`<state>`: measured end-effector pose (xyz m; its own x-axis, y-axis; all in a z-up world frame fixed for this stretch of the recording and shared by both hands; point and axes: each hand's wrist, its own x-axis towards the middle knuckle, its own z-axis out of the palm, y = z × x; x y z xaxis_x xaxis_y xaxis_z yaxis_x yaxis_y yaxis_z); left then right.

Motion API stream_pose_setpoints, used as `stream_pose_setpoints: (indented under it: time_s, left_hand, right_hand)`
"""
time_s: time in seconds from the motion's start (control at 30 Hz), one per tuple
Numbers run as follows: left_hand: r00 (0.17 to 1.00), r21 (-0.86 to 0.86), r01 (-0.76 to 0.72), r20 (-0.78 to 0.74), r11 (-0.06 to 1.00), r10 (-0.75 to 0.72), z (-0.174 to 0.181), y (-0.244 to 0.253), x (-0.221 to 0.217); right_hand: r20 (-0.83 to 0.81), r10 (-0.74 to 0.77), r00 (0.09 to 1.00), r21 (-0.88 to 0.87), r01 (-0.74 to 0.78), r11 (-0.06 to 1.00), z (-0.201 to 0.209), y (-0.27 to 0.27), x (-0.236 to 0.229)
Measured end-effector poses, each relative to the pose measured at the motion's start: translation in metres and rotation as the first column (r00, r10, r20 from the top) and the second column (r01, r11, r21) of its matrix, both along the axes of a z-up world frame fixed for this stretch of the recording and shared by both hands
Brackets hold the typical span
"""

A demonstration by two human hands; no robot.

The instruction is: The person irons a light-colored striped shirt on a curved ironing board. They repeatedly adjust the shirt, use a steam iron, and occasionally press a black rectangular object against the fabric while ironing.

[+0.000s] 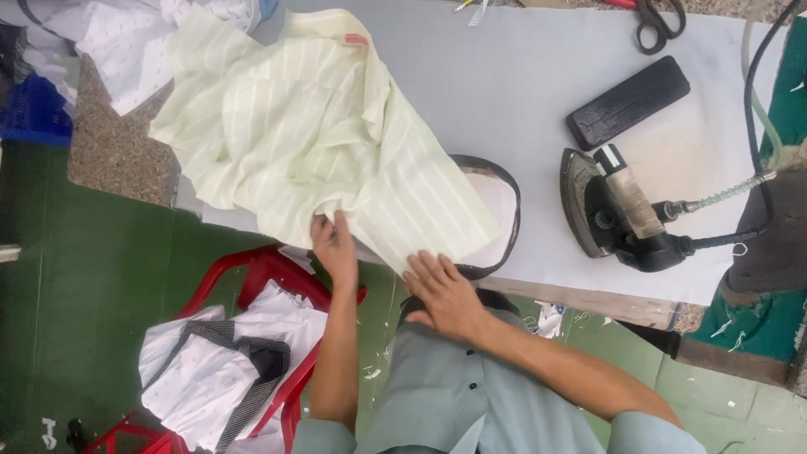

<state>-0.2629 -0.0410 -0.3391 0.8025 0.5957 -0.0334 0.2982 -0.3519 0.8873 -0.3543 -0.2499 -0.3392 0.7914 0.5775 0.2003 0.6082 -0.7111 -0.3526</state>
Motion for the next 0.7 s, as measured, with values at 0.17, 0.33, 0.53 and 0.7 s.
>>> stream_pose_setpoints:
  time_s: [0.17,0.33,0.53,0.7]
  left_hand:
    - [0.983,0.487,0.08,0.109,0.87,-0.151,-0.011,-0.002,-0.036]
    - [0.719,0.721,0.513,-0.066,0.465,-0.691,-0.037,-0.07,-0.055]
    - [0.689,0.715,0.6,-0.235,0.359,-0.685,-0.004,-0.117,-0.036]
    - [0.664,0.564,0.721,-0.397,0.402,-0.634,0.007,-0.2,-0.011]
  right_hand:
    - [0.061,-0.011,0.998,-0.025,0.012,1.0,-0.007,-0.021,0.025]
    - [0.069,-0.139,0.988,-0.073,0.144,0.987,-0.006,-0.093,0.072]
    - [0.208,-0.494,0.844,-0.321,0.536,0.781,0.076,-0.219,0.08]
    - [-0.44,-0.696,0.567,-0.503,0.487,0.714,0.06,-0.279,0.1]
